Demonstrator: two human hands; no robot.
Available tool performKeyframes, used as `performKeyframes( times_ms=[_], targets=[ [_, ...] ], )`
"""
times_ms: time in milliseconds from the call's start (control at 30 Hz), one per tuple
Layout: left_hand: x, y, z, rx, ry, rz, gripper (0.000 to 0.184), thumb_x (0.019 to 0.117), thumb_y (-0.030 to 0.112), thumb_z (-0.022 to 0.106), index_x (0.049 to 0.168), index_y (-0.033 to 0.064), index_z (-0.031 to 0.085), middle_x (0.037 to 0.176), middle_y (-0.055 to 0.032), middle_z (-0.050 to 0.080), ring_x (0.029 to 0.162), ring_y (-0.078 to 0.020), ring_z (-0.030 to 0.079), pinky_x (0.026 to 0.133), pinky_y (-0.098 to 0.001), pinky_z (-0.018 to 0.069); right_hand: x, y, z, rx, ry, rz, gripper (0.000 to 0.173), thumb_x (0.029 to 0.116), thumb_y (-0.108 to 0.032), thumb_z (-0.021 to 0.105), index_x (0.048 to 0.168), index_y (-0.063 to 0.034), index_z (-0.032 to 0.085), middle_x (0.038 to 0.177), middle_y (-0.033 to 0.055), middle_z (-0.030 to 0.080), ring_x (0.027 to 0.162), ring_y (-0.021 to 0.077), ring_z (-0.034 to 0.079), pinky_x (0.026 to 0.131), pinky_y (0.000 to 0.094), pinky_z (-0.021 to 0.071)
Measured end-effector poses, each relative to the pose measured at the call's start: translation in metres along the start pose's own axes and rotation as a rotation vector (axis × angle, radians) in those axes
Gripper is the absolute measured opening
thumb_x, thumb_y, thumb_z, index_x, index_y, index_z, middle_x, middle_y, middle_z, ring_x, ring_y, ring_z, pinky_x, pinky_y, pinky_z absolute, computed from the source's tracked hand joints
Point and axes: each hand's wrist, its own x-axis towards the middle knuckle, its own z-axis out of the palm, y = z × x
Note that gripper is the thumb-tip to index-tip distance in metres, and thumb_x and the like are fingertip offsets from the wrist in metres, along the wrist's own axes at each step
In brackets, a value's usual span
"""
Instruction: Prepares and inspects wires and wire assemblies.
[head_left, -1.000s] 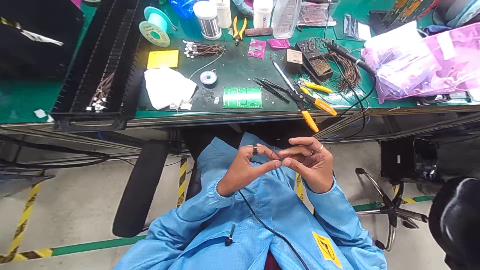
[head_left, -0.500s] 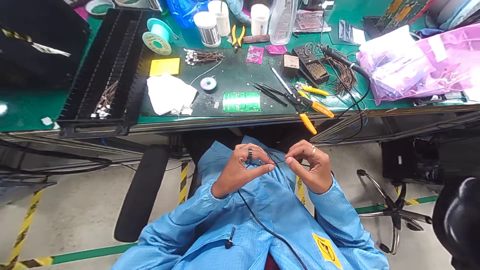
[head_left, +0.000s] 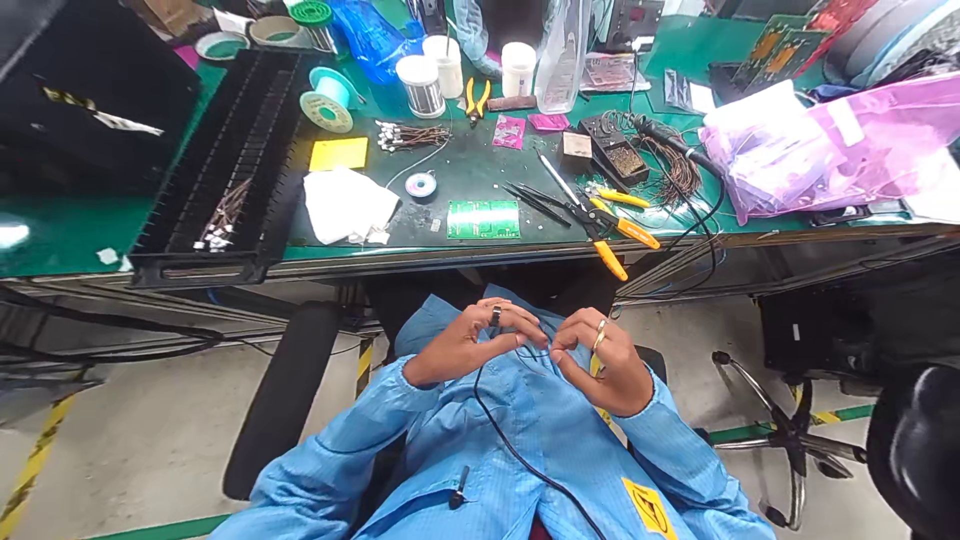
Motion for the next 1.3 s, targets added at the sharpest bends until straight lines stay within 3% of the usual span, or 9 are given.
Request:
performKeyframes(
  times_ms=[167, 333, 533, 733, 967, 1300],
  targets=[
    [0.002, 0.0, -0.005, 0.136, -0.178, 0.047, 0.022, 0.1032, 0.027, 0.063, 0.107, 0.0114, 0.077, 0.12, -0.0002, 0.074, 0.135, -0.0154, 0.055, 0.125, -0.0542, 0.0222, -0.002, -0.004, 0.005, -0.195, -0.036, -0.104, 0.012, 0.0981, -0.018, 0.065, 0.096, -0.009, 0.071, 0.098, 0.0079, 0.071, 0.095, 0.0193, 0.067, 0.077, 0.0304, 0.0565],
    [0.001, 0.006, -0.001, 0.271, -0.163, 0.103, 0.019, 0.0971, 0.034, 0.071, 0.096, 0.0177, 0.08, 0.116, 0.0013, 0.073, 0.137, -0.0176, 0.051, 0.124, -0.0569, 0.0166, -0.001, -0.004, 0.007, -0.245, -0.07, -0.159, 0.011, 0.0976, -0.018, 0.065, 0.097, -0.0097, 0.071, 0.097, 0.0072, 0.071, 0.096, 0.02, 0.068, 0.078, 0.0308, 0.0567],
    [0.001, 0.003, 0.007, 0.374, -0.06, 0.125, 0.015, 0.092, 0.032, 0.075, 0.087, 0.0186, 0.08, 0.108, 0.0014, 0.074, 0.134, -0.0187, 0.054, 0.125, -0.0555, 0.0157, 0.0, -0.004, 0.01, -0.366, -0.1, -0.166, 0.013, 0.0975, -0.02, 0.062, 0.094, -0.011, 0.072, 0.093, 0.0054, 0.071, 0.091, 0.0209, 0.067, 0.076, 0.032, 0.0556],
    [0.001, -0.001, 0.009, 0.386, 0.037, 0.103, 0.016, 0.0873, 0.038, 0.08, 0.083, 0.0223, 0.081, 0.103, 0.0035, 0.072, 0.13, -0.019, 0.053, 0.122, -0.0519, 0.0188, 0.001, -0.004, 0.012, -0.471, -0.08, -0.179, 0.015, 0.0979, -0.023, 0.06, 0.094, -0.0141, 0.071, 0.092, 0.0033, 0.071, 0.088, 0.0208, 0.064, 0.072, 0.0342, 0.0485],
    [0.002, -0.005, 0.012, 0.359, 0.101, 0.073, 0.016, 0.0844, 0.039, 0.082, 0.08, 0.0235, 0.08, 0.1, 0.0043, 0.071, 0.129, -0.0177, 0.052, 0.123, -0.0515, 0.0174, 0.001, -0.002, 0.012, -0.519, -0.054, -0.166, 0.015, 0.0983, -0.024, 0.06, 0.095, -0.015, 0.071, 0.092, 0.0025, 0.07, 0.087, 0.02, 0.063, 0.074, 0.0353, 0.0453],
    [0.004, -0.003, 0.018, 0.309, 0.121, -0.047, 0.017, 0.084, 0.04, 0.082, 0.081, 0.023, 0.079, 0.103, 0.0068, 0.072, 0.123, -0.0129, 0.057, 0.122, -0.0489, 0.0222, 0.002, 0.002, 0.01, -0.527, -0.049, -0.143, 0.015, 0.0983, -0.025, 0.059, 0.095, -0.0151, 0.07, 0.093, 0.0024, 0.071, 0.089, 0.0201, 0.063, 0.075, 0.036, 0.0451]
  ],
)
